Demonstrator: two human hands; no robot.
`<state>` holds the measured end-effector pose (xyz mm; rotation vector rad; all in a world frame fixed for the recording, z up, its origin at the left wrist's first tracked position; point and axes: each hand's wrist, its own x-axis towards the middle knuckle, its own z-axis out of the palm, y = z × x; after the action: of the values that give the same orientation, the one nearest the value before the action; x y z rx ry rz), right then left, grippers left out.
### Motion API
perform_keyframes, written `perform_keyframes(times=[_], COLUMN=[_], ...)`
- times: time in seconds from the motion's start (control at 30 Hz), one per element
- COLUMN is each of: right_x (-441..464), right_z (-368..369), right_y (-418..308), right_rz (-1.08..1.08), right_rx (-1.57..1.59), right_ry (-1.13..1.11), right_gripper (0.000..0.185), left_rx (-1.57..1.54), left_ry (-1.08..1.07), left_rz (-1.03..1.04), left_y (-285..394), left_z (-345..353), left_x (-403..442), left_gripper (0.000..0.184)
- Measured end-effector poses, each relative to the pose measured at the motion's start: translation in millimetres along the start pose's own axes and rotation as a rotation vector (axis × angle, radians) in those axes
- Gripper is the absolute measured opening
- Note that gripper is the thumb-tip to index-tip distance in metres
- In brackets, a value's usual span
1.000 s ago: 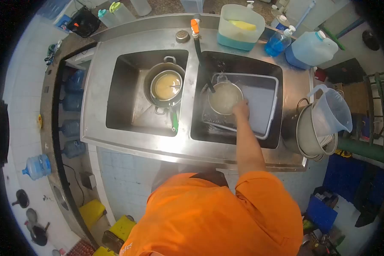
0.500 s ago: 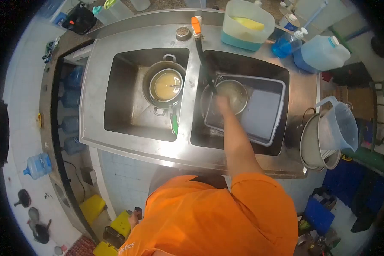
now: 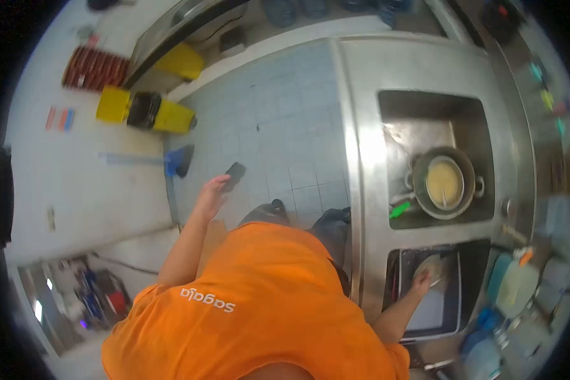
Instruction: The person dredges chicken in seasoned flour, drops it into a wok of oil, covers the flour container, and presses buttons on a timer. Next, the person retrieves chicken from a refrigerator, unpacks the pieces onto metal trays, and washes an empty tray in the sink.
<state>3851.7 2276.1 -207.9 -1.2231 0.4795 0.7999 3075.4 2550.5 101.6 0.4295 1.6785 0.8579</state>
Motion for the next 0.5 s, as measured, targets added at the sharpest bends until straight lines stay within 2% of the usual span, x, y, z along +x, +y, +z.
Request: perform_keyframes(times=[0.07, 0.1, 0.17, 0.2, 0.23, 0.27, 0.3, 0.33, 0.37, 0.4, 0.43, 0.47, 0.5], right_x=[-50, -72, -60, -47, -38, -45, -56, -150, -285, -354, -422, -445, -434], right_z=[51, 76, 101, 132, 165, 205, 247, 308, 384, 423, 462, 487, 513], right_y=[-13, -20, -32, -29, -30, -31, -31, -8, 22, 52, 82, 122, 164], right_rz=[-0.103, -0.183, -0.584, -0.554, -0.516, -0.483, -0.436, -0.397, -0.348, -0.291, -0.161, 0.066, 0.332], right_rx=[-0.490, -0.709, -1.428, -1.458, -1.482, -1.510, -1.509, -1.375, -1.240, -0.945, -0.643, -0.285, -0.081], right_ry=[0.306, 0.369, 0.299, 0.065, -0.171, -0.394, -0.620, -0.706, -0.789, -1.017, -1.238, -1.534, -1.656], right_gripper=[0.025, 0.023, 0.011, 0.011, 0.013, 0.017, 0.021, 0.019, 0.017, 0.016, 0.015, 0.021, 0.030], left_rx=[-0.089, -0.068, -0.016, 0.006, 0.107, 0.177, 0.251, 0.256, 0.263, 0.264, 0.233, 0.205, 0.186], left_ry=[0.019, 0.037, 0.111, 0.172, 0.264, 0.324, 0.381, 0.401, 0.421, 0.440, 0.473, 0.512, 0.559], left_rz=[0.058, 0.137, 0.312, 0.426, 0.413, 0.496, 0.570, 0.558, 0.550, 0.539, 0.558, 0.571, 0.577], left_y=[-1, -5, -14, -32, -29, -50, -70, -80, -83, -93, -108, -128, -144], left_z=[-13, -24, -59, -82, -101, -131, -164, -193, -222, -247, -274, -301, -324], left_x=[-18, -24, -38, -35, -55, -58, -59, -72, -88, -102, -105, -106, -111], left_gripper=[0.037, 0.042, 0.054, 0.064, 0.063, 0.061, 0.059, 0.056, 0.053, 0.050, 0.047, 0.044, 0.041])
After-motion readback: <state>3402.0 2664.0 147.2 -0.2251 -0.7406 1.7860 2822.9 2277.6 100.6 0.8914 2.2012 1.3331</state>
